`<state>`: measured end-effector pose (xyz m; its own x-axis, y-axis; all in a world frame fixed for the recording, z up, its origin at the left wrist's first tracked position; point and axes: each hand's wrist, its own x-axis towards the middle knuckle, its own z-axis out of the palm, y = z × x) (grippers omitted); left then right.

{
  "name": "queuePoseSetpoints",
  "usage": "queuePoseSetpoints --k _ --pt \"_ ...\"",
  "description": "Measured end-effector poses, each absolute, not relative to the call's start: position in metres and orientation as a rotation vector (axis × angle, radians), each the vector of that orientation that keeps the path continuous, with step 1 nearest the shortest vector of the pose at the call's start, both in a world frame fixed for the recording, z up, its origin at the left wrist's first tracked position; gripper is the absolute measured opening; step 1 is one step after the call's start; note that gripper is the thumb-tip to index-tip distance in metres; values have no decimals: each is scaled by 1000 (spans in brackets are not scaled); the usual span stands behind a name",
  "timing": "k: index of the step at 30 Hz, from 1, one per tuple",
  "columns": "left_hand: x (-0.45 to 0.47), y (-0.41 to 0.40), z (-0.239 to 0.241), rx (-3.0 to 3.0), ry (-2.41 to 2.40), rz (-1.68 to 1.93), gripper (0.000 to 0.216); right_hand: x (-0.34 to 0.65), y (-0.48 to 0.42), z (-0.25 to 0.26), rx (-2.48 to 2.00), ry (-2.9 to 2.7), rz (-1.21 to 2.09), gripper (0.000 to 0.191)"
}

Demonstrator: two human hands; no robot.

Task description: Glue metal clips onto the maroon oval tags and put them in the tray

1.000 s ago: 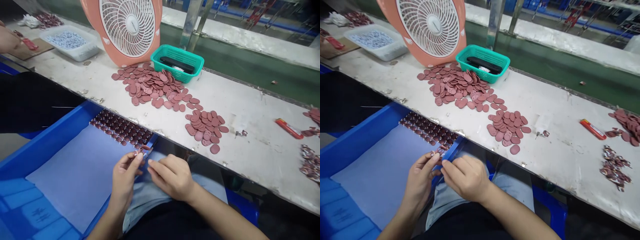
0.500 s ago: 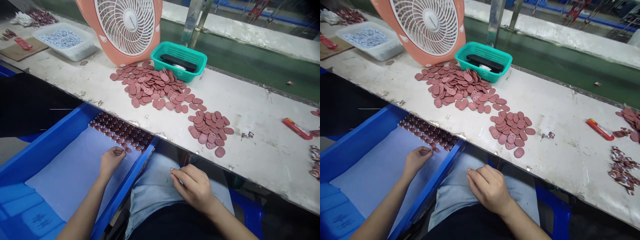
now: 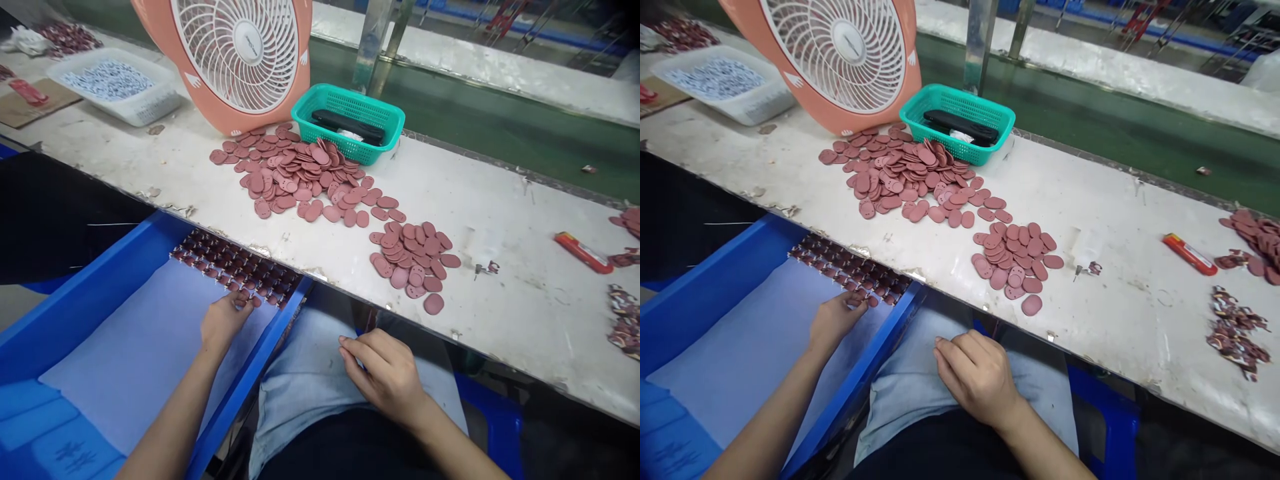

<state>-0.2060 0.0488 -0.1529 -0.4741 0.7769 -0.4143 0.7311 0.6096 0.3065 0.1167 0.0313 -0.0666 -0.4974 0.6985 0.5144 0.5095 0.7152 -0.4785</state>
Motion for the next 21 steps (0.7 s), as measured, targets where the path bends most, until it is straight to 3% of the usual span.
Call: queuePoseSetpoints --k 13,21 --pt "-199 54 -148 1230 2433 -37 45 120 30 -70 -934 -2199 328 12" --pt "-185 67 -149 1523 2364 13 40 122 30 -69 -938 -2198 311 12"
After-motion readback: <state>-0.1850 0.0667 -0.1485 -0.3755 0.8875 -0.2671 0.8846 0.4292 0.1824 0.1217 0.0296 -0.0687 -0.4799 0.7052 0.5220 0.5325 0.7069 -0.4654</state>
